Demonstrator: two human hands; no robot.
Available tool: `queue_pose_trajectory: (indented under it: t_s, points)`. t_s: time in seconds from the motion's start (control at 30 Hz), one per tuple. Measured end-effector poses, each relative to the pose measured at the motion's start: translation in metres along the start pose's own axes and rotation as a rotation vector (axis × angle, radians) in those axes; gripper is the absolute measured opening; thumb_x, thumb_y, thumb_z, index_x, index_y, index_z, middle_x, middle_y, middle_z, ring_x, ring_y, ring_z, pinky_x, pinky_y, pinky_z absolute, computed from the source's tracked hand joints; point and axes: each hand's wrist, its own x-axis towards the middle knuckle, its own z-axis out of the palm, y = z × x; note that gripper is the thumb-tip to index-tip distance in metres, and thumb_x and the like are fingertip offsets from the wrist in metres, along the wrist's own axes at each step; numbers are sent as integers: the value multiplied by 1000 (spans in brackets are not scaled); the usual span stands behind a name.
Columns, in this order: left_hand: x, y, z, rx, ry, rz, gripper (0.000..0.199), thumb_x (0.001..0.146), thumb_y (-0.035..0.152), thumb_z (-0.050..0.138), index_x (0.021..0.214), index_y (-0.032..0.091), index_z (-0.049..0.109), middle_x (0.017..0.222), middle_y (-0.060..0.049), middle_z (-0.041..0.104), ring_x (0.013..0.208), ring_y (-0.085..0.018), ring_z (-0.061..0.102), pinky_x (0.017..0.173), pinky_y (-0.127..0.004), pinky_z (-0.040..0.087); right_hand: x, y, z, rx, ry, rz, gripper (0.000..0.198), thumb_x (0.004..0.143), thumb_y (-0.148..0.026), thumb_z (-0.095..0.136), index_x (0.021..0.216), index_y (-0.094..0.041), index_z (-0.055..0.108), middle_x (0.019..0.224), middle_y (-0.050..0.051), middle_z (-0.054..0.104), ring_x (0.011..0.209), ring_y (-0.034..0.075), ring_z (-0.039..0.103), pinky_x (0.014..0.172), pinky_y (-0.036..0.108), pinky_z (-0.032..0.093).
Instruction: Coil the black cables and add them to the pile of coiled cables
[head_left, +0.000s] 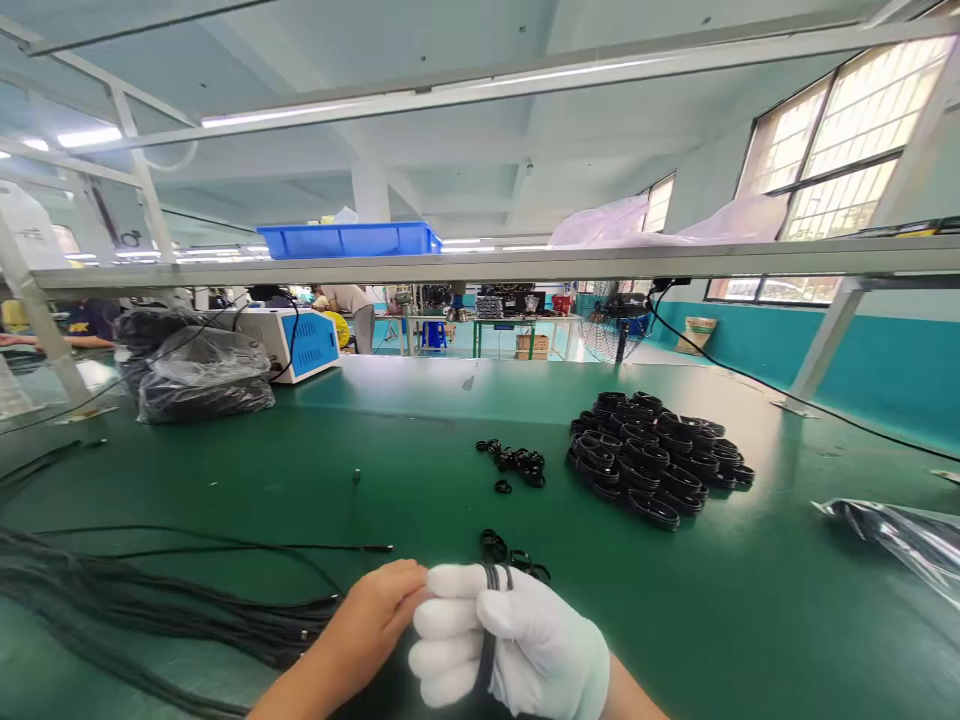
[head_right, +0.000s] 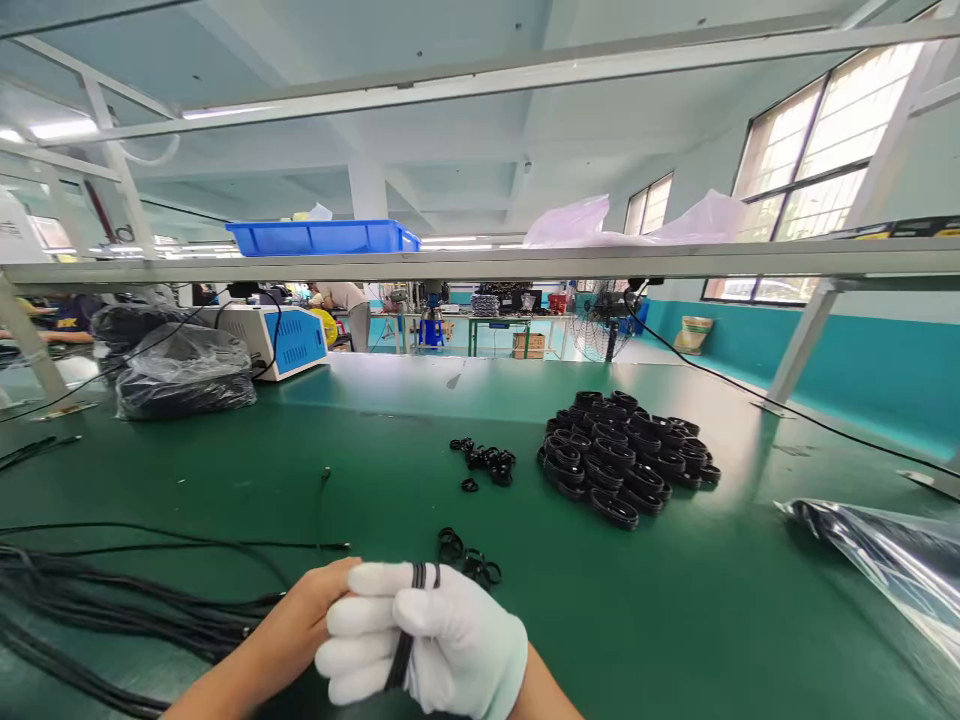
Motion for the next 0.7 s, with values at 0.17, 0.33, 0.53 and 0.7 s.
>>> queue_pose_trajectory:
  t_s: [0.17, 0.33, 0.53, 0.7]
  points:
    - [-18, 2, 11, 449, 22, -23, 32, 89, 17, 31, 81, 21, 62, 79, -3, 66, 71, -18, 62, 65, -28, 44, 0, -12, -1, -76, 106, -212, 37, 61, -31, 77, 71, -18, 44, 67, -4, 28, 60, 10, 28, 57, 26, 17]
    - [-25, 32, 28, 682, 10, -13, 28, 86, 11, 36, 88, 23, 61, 72, -1, 68, 62, -20, 65, 54, -26, 41, -1, -15, -9, -145, 238, -239, 33, 63, -30, 77, 80, -17, 52, 70, -2, 43, 62, 11, 37, 59, 27, 27]
    - [-23, 49, 25, 699, 12, 117, 17, 81, 9, 47, 75, 20, 59, 71, -1, 66, 60, -19, 61, 53, -27, 36, -1, -4, -19, -327, 498, -145, 50, 61, -30, 78, 104, -15, 58, 91, 6, 60, 81, 16, 56, 79, 34, 38]
    - [-10, 51, -26, 529, -74, 178, 9, 75, 26, 66, 73, 20, 59, 72, 3, 66, 68, -16, 58, 62, -26, 36, -5, 9, -20, -398, 306, 109, 35, 64, -31, 76, 87, -8, 64, 70, 5, 60, 65, 13, 55, 66, 30, 40]
